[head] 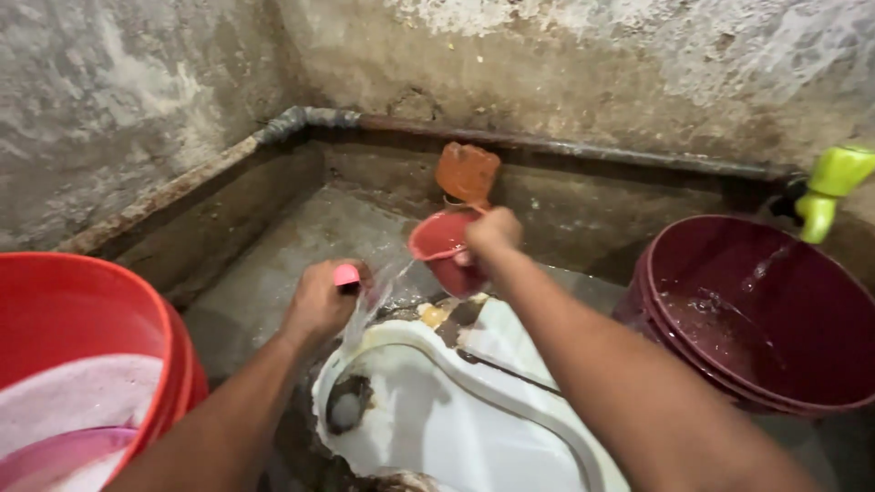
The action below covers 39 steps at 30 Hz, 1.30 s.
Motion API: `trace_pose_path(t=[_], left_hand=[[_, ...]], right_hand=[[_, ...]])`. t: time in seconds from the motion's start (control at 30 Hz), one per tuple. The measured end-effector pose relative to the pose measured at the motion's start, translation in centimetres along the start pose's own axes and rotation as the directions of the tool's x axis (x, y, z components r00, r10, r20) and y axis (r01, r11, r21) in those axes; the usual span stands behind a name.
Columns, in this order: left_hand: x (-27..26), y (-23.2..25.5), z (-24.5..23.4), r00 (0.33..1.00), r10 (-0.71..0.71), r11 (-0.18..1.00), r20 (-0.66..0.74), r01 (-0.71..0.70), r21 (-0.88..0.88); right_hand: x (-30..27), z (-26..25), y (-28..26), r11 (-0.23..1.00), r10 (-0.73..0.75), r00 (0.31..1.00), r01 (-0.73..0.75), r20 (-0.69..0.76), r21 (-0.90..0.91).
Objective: Cleaning a squat toilet using a brush and water from buckets.
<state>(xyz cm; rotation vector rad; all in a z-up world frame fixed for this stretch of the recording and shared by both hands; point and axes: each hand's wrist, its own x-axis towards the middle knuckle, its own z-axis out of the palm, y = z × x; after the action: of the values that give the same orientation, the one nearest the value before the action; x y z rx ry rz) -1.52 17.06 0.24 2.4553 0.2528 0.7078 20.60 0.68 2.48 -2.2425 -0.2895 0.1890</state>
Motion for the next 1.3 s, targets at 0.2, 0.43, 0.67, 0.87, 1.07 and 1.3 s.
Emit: trace_pose_path(t=[0.2,0.43,0.67,0.87,1.07,1.3], left_hand=[[-0.2,1.2,0.0,0.973,-0.227,0.967,0.029,0.229,-0.111],[-0.4,2.9,-1.5,0.947,-0.309,0.948,-0.084,0.313,0.049],[-0.3,2.8,-1.6,0.942,-0.336,0.933,-0.008,0.333,0.139],[0.0,1.9,-1.6,0.893,-0.436,0.895,0.109,0.418,0.155],[-0.4,2.0,-0.2,0.928,-0.337,0.912,0.161,0.279,0.300],[-2.9,2.1,2.5,0.960,-0.091,0.957,0.264,0.011,0.289]], right_hand=[[0.2,1.6,5.0,0.995,0.018,0.959,-0.045,-0.282,-0.091],[-4.7,9.0,5.5,0.798,-0.405,0.908,0.410,0.111,-0.441],[-8.7,6.7,1.6,0.951,-0.213,0.966,0.240,0.148,-0.197],[-6.9,0.4,4.1,0.930,0.020,0.956,0.090,0.293,-0.356],[-7.3,-1.0,7.9,0.682,-0.001,0.897,0.324,0.441,-0.656],[-12.6,3.3,4.7,0.808,-0.311,0.836,0.483,0.453,-0.337]])
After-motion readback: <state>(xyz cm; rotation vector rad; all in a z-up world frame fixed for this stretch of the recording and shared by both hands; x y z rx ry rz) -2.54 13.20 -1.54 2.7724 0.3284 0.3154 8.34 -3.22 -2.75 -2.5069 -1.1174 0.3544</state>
